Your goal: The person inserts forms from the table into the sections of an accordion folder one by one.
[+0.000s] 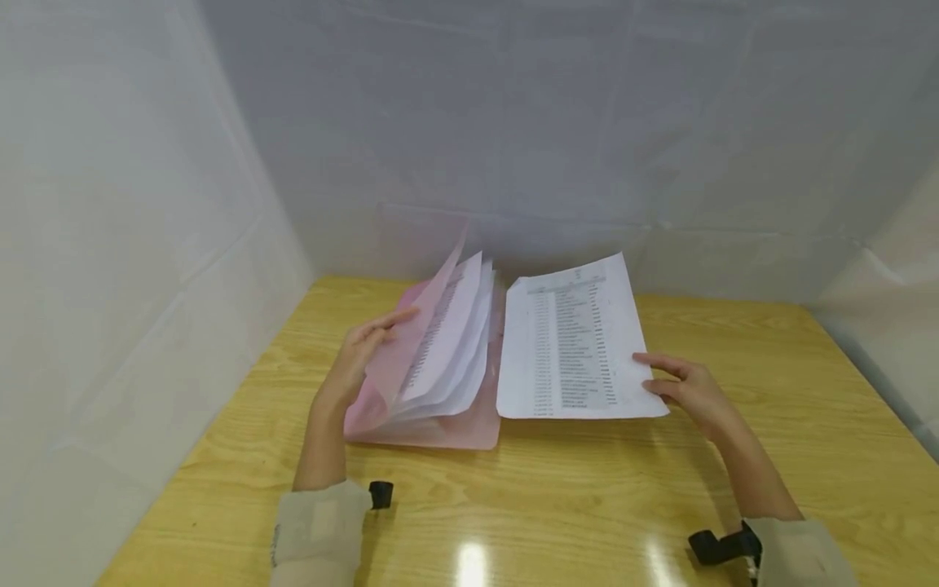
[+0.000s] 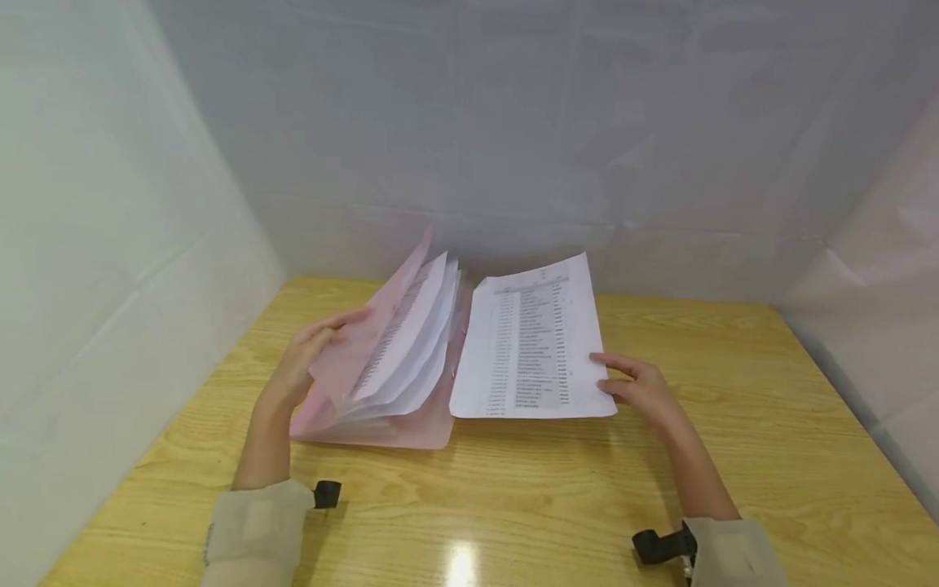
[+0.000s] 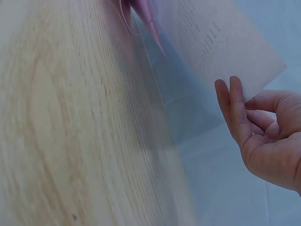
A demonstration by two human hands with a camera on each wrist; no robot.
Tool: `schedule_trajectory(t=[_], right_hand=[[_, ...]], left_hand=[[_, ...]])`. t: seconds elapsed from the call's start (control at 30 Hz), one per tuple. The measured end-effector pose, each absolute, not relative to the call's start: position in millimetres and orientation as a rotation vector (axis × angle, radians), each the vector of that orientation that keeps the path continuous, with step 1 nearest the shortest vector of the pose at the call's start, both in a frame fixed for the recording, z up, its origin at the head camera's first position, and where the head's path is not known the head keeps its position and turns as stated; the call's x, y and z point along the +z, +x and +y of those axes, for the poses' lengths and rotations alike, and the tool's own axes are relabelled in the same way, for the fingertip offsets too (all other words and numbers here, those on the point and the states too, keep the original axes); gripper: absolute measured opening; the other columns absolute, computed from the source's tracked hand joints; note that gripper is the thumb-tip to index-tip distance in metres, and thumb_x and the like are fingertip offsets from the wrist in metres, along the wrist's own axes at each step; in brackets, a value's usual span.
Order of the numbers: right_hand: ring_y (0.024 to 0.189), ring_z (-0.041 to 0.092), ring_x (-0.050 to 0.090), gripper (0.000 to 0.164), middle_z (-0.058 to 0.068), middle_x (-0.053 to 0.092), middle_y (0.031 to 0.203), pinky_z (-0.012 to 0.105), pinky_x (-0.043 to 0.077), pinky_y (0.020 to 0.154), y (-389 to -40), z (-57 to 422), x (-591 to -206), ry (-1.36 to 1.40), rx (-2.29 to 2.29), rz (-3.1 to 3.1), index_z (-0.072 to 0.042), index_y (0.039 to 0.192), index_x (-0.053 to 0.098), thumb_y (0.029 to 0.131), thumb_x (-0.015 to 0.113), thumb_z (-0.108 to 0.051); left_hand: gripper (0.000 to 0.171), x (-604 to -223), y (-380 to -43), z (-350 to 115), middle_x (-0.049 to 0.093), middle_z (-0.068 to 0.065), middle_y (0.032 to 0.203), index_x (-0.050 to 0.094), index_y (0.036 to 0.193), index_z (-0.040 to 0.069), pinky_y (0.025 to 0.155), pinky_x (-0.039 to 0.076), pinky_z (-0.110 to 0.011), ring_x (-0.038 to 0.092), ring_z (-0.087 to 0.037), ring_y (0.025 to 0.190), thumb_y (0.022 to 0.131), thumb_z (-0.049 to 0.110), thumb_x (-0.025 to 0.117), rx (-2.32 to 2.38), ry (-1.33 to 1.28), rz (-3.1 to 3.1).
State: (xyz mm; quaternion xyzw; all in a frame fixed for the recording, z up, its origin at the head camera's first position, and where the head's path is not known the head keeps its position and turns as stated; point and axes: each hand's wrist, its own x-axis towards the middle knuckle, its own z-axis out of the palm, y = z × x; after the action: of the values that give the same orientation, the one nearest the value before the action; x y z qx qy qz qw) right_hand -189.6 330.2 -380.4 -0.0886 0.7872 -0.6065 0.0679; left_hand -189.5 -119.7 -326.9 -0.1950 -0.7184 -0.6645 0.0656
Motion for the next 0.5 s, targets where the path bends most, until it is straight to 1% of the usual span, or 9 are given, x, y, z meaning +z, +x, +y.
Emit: schedule_trajectory(t=[0.23,0.5], right_hand=[[0.091,0.015,0.060,0.052,0.029,0.045,0.126,0.028,0.048,0.074,-192.4,328.7,-381.5,-0.278,-1.798,2.373,0.004,0.137,0.038,0.090,0.057,-0.010],[0.092,0.011,0.058,0.052,0.029,0.038,0.132,0.026,0.047,0.075,-192.4,332.2,-380.2,-0.263,-1.796,2.380,0.003,0.138,0.037,0.091,0.056,-0.010]], left_hand=[[0.037,-333.9,-181.0,-117.5,0.050,-0.013,0.130,0.051,0.124,-0.009,0.103,0.017,-0.037,0.031,-0.016,0.128,0.092,0.001,0.037,-1.999,-0.563,-2.154],[0.037,-341.6,-172.5,-115.5,0.050,-0.014,0.130,0.051,0.124,-0.010,0.103,0.017,-0.037,0.032,-0.016,0.128,0.092,0.001,0.037,-1.984,-0.556,-2.125]])
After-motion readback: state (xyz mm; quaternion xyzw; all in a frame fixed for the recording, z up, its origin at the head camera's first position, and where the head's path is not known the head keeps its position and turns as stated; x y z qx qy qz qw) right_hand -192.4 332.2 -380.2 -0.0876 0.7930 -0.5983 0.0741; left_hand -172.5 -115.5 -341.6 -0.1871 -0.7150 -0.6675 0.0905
